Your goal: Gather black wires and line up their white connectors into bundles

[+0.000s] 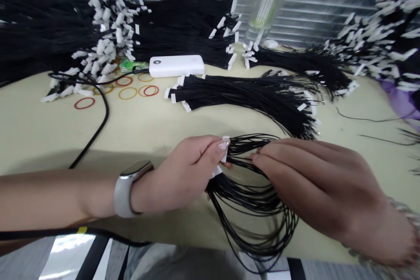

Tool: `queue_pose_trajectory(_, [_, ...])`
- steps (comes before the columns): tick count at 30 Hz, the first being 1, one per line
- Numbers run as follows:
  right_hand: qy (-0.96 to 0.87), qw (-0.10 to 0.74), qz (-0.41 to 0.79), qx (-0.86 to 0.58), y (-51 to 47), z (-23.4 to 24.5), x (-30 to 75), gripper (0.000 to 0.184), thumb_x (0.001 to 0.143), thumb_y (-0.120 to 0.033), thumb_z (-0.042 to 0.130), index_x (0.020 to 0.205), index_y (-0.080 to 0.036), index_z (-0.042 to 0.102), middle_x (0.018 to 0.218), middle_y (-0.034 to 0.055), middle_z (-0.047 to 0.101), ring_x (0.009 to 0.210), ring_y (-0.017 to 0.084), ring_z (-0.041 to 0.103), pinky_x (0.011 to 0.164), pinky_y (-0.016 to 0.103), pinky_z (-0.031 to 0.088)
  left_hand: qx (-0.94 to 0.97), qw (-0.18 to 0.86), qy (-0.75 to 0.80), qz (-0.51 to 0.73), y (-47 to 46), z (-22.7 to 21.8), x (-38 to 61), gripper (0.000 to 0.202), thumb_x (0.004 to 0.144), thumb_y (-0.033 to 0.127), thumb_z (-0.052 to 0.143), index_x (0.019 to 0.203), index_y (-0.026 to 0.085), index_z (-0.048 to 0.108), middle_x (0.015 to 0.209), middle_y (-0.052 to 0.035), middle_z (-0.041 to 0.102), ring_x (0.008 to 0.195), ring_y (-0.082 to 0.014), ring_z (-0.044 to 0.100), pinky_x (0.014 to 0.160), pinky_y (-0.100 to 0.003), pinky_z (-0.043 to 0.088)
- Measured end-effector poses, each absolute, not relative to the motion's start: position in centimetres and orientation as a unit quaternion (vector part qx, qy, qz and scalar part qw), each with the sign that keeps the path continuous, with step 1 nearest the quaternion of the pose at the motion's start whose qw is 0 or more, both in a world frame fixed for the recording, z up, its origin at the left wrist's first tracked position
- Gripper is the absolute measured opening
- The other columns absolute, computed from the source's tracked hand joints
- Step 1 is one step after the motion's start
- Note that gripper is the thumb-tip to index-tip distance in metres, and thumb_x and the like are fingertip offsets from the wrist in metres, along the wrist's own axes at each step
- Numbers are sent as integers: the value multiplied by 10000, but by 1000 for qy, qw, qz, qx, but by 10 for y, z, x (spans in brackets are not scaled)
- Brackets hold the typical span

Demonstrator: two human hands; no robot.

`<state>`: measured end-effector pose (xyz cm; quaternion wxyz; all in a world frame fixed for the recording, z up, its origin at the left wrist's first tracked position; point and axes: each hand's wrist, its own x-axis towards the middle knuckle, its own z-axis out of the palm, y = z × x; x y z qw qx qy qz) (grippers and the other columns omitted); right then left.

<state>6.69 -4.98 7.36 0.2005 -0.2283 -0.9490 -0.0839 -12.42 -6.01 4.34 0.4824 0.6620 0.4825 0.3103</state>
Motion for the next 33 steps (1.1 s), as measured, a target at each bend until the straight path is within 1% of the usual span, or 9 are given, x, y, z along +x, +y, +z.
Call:
queue_pose_trajectory(3, [-948, 203, -111, -217, -51, 75, 66, 171, 791, -109, 436, 649, -126, 530, 728, 73, 585, 804, 186, 539, 642, 297, 430, 671, 468, 488, 304, -59, 46, -123, 339, 869, 328, 299, 582, 156, 354, 538, 52, 338, 506, -57, 290, 463, -180, 252])
queue_pose_trajectory(7, [-951, 203, -119, -200, -52, 72, 65, 146, 792, -105, 422, 695, -126, 530, 763, 78, 589, 808, 194, 532, 648, 314, 429, 687, 448, 494, 290, -60, 47, -123, 331, 866, 317, 305, 586, 153, 373, 551, 48, 369, 526, -62, 316, 493, -183, 273])
queue_pose_trajectory(10, [-954, 197, -108, -199, -51, 68, 65, 162, 800, -107, 417, 672, -124, 516, 783, 78, 589, 806, 180, 535, 641, 301, 441, 686, 444, 498, 289, -61, 47, -122, 335, 867, 320, 299, 579, 155, 348, 546, 47, 354, 518, -65, 301, 483, -189, 263])
queue_pose_trajectory(14, [-953, 220, -93, -187, -48, 60, 65, 125, 783, -104, 464, 665, -118, 502, 812, 81, 585, 801, 162, 532, 665, 295, 459, 679, 448, 501, 295, -63, 47, -121, 325, 868, 306, 299, 578, 160, 320, 545, 51, 319, 510, -64, 271, 474, -192, 253])
queue_pose_trajectory(17, [-952, 237, -84, -175, -46, 55, 65, 71, 759, -97, 499, 689, -110, 500, 815, 89, 584, 785, 162, 531, 646, 299, 465, 678, 452, 502, 292, -64, 47, -122, 320, 869, 313, 299, 587, 162, 315, 552, 52, 319, 515, -62, 274, 476, -192, 258])
queue_pose_trajectory(23, [-948, 250, -83, -180, -48, 54, 64, 63, 742, -113, 530, 686, -112, 502, 817, 90, 589, 768, 166, 538, 652, 315, 465, 691, 448, 499, 270, -64, 46, -124, 333, 871, 328, 297, 591, 157, 356, 549, 55, 374, 517, -58, 325, 490, -190, 273])
queue_pose_trajectory(28, [-957, 197, -88, -196, -50, 59, 59, 144, 794, -128, 442, 667, -137, 509, 787, 53, 577, 689, 136, 500, 577, 281, 411, 697, 444, 502, 256, -63, 46, -124, 330, 871, 331, 291, 598, 158, 359, 562, 53, 389, 528, -61, 334, 495, -198, 271])
queue_pose_trajectory(30, [-959, 169, -97, -205, -50, 60, 56, 171, 810, -152, 417, 659, -150, 498, 707, 31, 537, 624, 126, 453, 530, 275, 355, 696, 443, 505, 254, -63, 47, -123, 332, 871, 330, 284, 595, 159, 352, 562, 52, 384, 529, -64, 328, 496, -202, 270])
queue_pose_trajectory(33, [-958, 119, -122, -231, -52, 63, 53, 156, 818, -178, 401, 680, -174, 475, 625, 8, 454, 564, 126, 376, 495, 276, 253, 701, 433, 504, 259, -64, 47, -122, 334, 871, 320, 280, 587, 158, 346, 560, 49, 374, 532, -69, 314, 499, -209, 263])
